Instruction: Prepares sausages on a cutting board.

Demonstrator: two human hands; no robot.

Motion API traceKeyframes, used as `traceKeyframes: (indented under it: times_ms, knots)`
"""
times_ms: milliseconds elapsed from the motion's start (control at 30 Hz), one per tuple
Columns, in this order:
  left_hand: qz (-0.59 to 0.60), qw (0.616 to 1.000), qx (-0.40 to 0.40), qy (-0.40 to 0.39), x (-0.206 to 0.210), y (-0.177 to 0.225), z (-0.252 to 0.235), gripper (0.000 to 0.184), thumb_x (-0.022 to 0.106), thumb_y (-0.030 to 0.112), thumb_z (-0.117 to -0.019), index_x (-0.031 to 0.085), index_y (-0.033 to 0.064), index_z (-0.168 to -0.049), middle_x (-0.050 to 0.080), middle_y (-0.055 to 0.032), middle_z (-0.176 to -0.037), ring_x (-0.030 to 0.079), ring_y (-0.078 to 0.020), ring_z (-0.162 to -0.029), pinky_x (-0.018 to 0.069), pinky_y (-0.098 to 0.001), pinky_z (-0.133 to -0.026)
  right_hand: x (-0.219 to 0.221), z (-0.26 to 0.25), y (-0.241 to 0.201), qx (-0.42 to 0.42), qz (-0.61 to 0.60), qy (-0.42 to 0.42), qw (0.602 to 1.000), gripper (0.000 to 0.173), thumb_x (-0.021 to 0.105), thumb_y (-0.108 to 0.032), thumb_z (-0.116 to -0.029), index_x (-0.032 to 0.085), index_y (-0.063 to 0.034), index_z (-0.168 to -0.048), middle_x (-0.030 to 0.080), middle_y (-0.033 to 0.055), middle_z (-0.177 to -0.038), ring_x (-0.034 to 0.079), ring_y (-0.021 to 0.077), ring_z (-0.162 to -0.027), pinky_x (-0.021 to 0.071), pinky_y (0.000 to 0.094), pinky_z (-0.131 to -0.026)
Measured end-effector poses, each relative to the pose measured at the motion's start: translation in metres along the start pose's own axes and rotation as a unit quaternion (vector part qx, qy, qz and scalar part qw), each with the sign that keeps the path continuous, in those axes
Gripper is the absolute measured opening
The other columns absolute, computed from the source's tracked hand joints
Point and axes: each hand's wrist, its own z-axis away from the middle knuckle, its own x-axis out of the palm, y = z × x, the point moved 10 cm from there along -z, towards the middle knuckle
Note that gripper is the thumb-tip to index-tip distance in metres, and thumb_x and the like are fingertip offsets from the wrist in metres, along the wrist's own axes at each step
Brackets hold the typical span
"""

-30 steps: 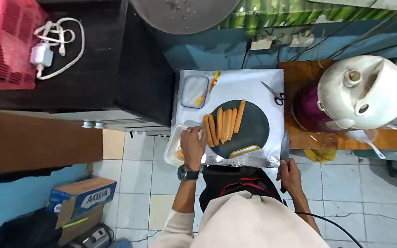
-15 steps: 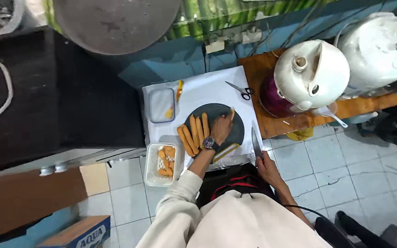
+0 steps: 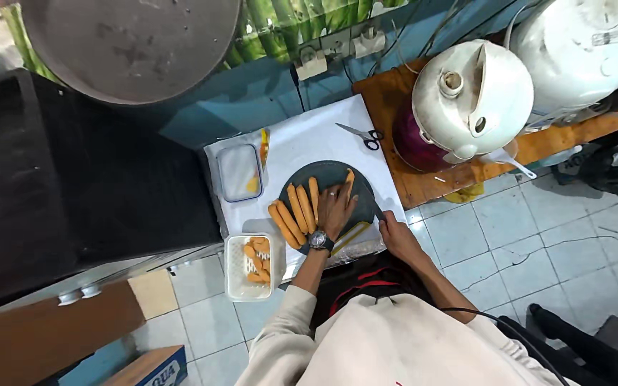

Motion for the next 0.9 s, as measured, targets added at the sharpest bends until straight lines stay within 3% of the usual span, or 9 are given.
traceKeyframes:
  times_ms: [100, 167, 233, 333, 433, 567, 733, 900]
  knots:
    - [-0.053, 0.999, 0.008, 0.007, 0.006, -0.014, 0.023, 0.053, 0.041, 0.048, -0.1081, 0.054, 0.0153, -0.147, 0.062, -0.0168, -0.134, 0.057, -0.0361, -0.127, 0.0452, -0.0529, -0.108, -0.006, -0.007, -0.008, 0.005, -0.001, 0.009, 1.000, 0.035, 0.038, -0.026, -0.1111, 0.051, -0.0049, -0.136, 0.069, 0.0188, -0.091, 0.071, 0.0363, -0.087, 0.0561, 0.0533, -0.081]
    - [-0.091, 0.996, -0.011, 0.017, 0.008, -0.025, 0.022, 0.051, 0.037, 0.047, -0.1093, 0.068, 0.0108, -0.128, 0.065, -0.0163, -0.127, 0.058, -0.0372, -0.123, 0.0446, -0.0542, -0.107, -0.007, -0.010, -0.008, 0.005, -0.007, 0.007, 1.000, 0.036, 0.037, -0.027, -0.1112, 0.050, -0.0057, -0.137, 0.070, 0.0187, -0.091, 0.071, 0.0361, -0.088, 0.0561, 0.0534, -0.081]
    - [-0.105, 0.993, -0.046, 0.016, 0.002, -0.032, 0.017, 0.052, 0.035, 0.045, -0.1098, 0.072, 0.0092, -0.118, 0.065, -0.0160, -0.127, 0.056, -0.0377, -0.124, 0.0444, -0.0547, -0.107, -0.005, -0.010, -0.004, 0.010, -0.010, -0.002, 1.000, 0.037, 0.036, -0.028, -0.1113, 0.049, -0.0062, -0.138, 0.070, 0.0182, -0.092, 0.071, 0.0349, -0.088, 0.0557, 0.0523, -0.082]
    - [-0.081, 0.995, -0.055, 0.030, -0.005, -0.027, 0.005, 0.046, 0.042, 0.040, -0.1078, 0.067, 0.0089, -0.130, 0.062, -0.0190, -0.132, 0.054, -0.0398, -0.127, 0.0437, -0.0574, -0.107, -0.004, -0.011, 0.001, 0.019, -0.008, -0.002, 1.000, 0.037, 0.035, -0.030, -0.1115, 0.050, -0.0070, -0.137, 0.069, 0.0168, -0.091, 0.070, 0.0334, -0.087, 0.0558, 0.0506, -0.081]
    - [-0.036, 0.999, -0.019, -0.020, 0.006, -0.002, -0.010, 0.045, 0.057, 0.038, -0.1041, 0.059, 0.0154, -0.143, 0.058, -0.0174, -0.140, 0.056, -0.0385, -0.128, 0.0507, -0.0556, -0.102, -0.003, -0.010, 0.000, 0.029, 0.003, 0.000, 1.000, 0.037, 0.037, -0.026, -0.1109, 0.049, -0.0047, -0.139, 0.070, 0.0196, -0.094, 0.071, 0.0373, -0.091, 0.0557, 0.0541, -0.084]
    - [-0.023, 0.998, -0.050, -0.039, 0.017, 0.016, -0.023, 0.038, 0.061, 0.023, -0.1016, 0.063, 0.0140, -0.139, 0.060, -0.0187, -0.132, 0.063, -0.0373, -0.115, 0.0566, -0.0538, -0.091, -0.004, -0.012, -0.009, 0.032, 0.031, 0.021, 0.999, 0.035, 0.038, -0.025, -0.1106, 0.050, -0.0037, -0.136, 0.071, 0.0202, -0.095, 0.072, 0.0386, -0.092, 0.0568, 0.0544, -0.082]
    - [-0.039, 0.998, -0.049, -0.009, 0.019, 0.014, 0.011, 0.047, 0.060, 0.027, -0.1021, 0.056, 0.0137, -0.147, 0.062, -0.0200, -0.129, 0.067, -0.0372, -0.106, 0.0583, -0.0522, -0.086, 0.012, -0.012, -0.012, 0.051, 0.063, 0.012, 0.997, 0.036, 0.037, -0.026, -0.1114, 0.051, -0.0030, -0.135, 0.070, 0.0213, -0.094, 0.072, 0.0414, -0.093, 0.0566, 0.0558, -0.081]
    - [-0.048, 0.998, -0.052, 0.005, 0.020, 0.016, 0.022, 0.049, 0.061, 0.024, -0.1016, 0.054, 0.0110, -0.148, 0.060, -0.0186, -0.133, 0.063, -0.0359, -0.116, 0.0575, -0.0501, -0.092, 0.025, -0.010, -0.012, 0.050, 0.090, 0.010, 0.995, 0.034, 0.036, -0.024, -0.1109, 0.052, -0.0020, -0.131, 0.070, 0.0213, -0.095, 0.072, 0.0412, -0.093, 0.0570, 0.0558, -0.079]
